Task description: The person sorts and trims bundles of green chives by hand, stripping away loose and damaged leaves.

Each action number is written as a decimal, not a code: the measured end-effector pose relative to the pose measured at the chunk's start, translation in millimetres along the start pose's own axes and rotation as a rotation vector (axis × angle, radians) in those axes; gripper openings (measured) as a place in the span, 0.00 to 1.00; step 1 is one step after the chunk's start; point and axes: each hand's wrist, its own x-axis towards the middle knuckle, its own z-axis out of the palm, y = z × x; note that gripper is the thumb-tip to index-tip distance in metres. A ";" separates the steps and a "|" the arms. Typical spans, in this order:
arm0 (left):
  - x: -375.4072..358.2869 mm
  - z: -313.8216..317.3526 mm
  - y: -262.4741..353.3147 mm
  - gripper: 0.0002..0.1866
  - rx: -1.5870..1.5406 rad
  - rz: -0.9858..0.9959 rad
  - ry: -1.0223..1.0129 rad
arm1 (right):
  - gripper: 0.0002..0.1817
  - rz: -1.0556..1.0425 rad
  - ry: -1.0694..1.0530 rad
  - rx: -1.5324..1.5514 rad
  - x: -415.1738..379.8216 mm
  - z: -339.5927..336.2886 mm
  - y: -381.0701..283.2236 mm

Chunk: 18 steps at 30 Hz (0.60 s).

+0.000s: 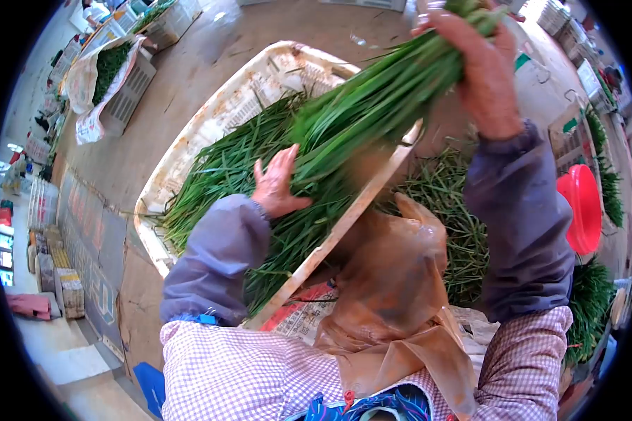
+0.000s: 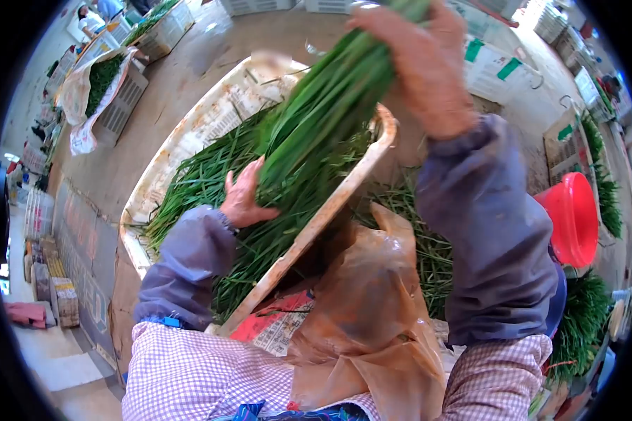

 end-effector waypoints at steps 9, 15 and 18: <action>33.0 -197.1 83.9 0.51 -0.949 0.381 -0.161 | 0.13 0.012 0.152 0.347 -40.5 -57.8 -39.5; 36.4 -174.9 234.1 0.51 -1.054 0.617 -0.609 | 0.07 0.268 0.150 0.546 -75.2 -65.2 -80.7; 8.2 -145.0 262.2 0.47 -1.242 0.403 -0.934 | 0.05 0.394 0.219 0.565 -95.2 -95.3 -75.5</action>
